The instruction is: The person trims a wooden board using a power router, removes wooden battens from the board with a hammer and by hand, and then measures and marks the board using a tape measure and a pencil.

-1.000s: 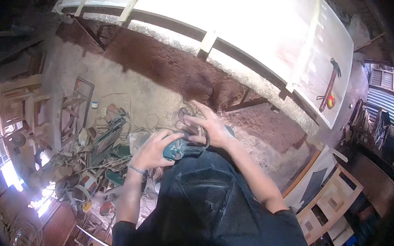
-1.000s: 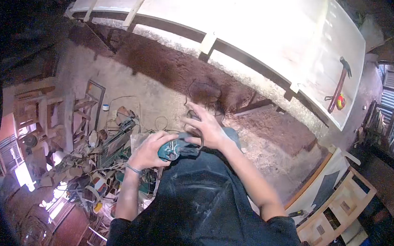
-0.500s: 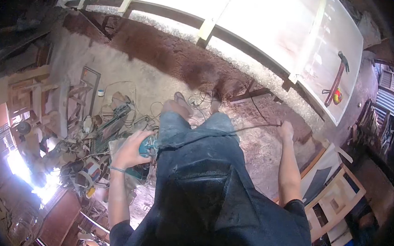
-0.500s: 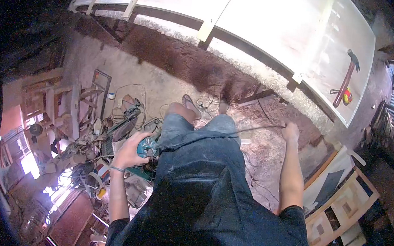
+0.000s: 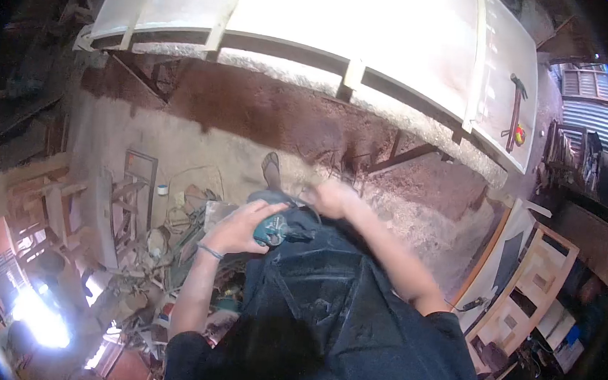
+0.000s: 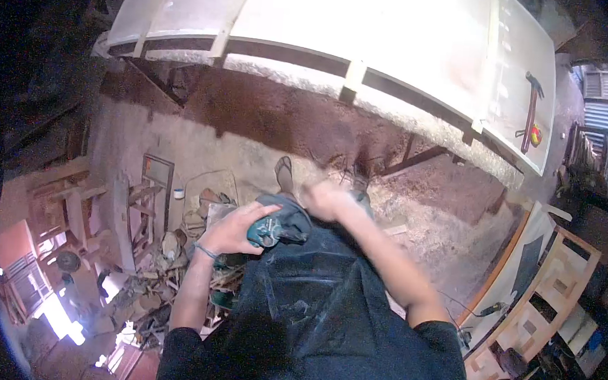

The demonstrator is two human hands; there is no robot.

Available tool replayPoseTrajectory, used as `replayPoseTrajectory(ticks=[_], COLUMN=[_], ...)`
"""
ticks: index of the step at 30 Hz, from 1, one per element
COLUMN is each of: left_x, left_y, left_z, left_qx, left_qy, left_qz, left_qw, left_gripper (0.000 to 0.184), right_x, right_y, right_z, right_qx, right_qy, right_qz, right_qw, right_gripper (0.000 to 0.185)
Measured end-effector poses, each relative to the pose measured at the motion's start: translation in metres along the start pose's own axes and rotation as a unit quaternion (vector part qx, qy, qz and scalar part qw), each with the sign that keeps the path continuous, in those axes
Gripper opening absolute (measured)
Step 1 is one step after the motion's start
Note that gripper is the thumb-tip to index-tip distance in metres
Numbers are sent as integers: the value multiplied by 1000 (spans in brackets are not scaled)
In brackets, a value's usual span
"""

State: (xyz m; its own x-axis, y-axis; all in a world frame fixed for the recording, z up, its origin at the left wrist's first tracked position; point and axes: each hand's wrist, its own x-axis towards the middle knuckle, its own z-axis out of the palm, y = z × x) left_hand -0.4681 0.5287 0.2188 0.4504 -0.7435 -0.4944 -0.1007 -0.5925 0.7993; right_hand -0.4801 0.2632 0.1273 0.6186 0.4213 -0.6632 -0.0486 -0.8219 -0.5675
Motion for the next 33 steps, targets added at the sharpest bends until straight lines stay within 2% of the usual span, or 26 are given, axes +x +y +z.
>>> replayPoseTrajectory(ticks=[1, 2, 3, 5, 6, 9, 10, 14, 16, 17, 18, 19, 20, 22, 24, 25, 26, 28, 29, 30, 31, 33], left_x=[-4, -10, -18, -32, -28, -45, -47, -62, -66, -69, -69, -70, -72, -74, -69, -69, -71, -72, -74, -74, -73, -76], left_y=[-21, -36, -44, -57, -69, -89, -75, -108, -106, -106, -107, -108, -108, -119, -125, -130, -157, -206, -213, -191, -181, -242], left_z=[-6, -15, -26, -50, -58, -70, -84, -86, -98, -103, -110, -116, -121, -128, -143, -149, -149, -143, -143, -159, -169, -168], left_qx=[24, 50, 40, 26, 32, -5, -1, 40, 53, 60, 48, 69, 89, 161, 176, 182, 165, 147, 148, 169, 193, 229], left_qy=[-21, -43, -44, -50, -73, -124, -179, -131, -144, -151, -154, -148, -144, -135, -147, -157, -161, -154, -143, -113, -78, -89], left_qz=[11, 20, 38, 72, 155, 57, 16, 32, 19, 11, 12, 8, 4, -6, -56, -81, -64, -53, -57, -79, -98, -84], left_qw=[999, 998, 998, 996, 985, 991, 984, 990, 988, 987, 987, 986, 986, 978, 972, 967, 971, 976, 977, 976, 973, 966], left_gripper=[89, 91, 91, 92, 97, 104, 103, 84, 83, 83, 81, 82, 82, 83, 82, 82, 79, 73, 71, 69, 67, 81], right_x=[7, 19, 31, 28, 32, 23, 20, 22, 15, 10, -2, -6, -12, -52, -97, -119, -142, -190, -218, -237, -252, -281], right_y=[-30, -51, -60, -92, -102, -136, -149, -152, -133, -117, -105, -75, -34, 1, 53, 69, 83, 104, 121, 126, 129, 113], right_z=[5, 17, 45, 32, 26, 29, 24, 33, 39, 39, 37, 53, 73, 75, 102, 115, 128, 149, 170, 181, 194, 188], right_qx=[-77, -49, -29, 13, 11, 22, 25, 56, 77, 61, 25, 100, 76, 4, 95, 73, 50, -11, -13, -19, 0, 30], right_qy=[-36, -60, 57, 53, 76, 90, 80, 123, 162, 149, 130, 214, 228, 206, 248, 264, 275, 304, 361, 419, 430, 455], right_qz=[-52, -82, -191, -153, -142, -110, -110, -107, -105, -71, 22, 16, 71, 202, 243, 294, 346, 392, 392, 388, 431, 510], right_qw=[995, 994, 980, 987, 987, 990, 990, 985, 978, 984, 991, 972, 968, 957, 933, 916, 896, 868, 846, 821, 793, 730], right_gripper=[39, 34, 27, 26, 26, 25, 25, 28, 26, 22, 23, 25, 25, 29, 31, 29, 27, 24, 26, 29, 30, 32])
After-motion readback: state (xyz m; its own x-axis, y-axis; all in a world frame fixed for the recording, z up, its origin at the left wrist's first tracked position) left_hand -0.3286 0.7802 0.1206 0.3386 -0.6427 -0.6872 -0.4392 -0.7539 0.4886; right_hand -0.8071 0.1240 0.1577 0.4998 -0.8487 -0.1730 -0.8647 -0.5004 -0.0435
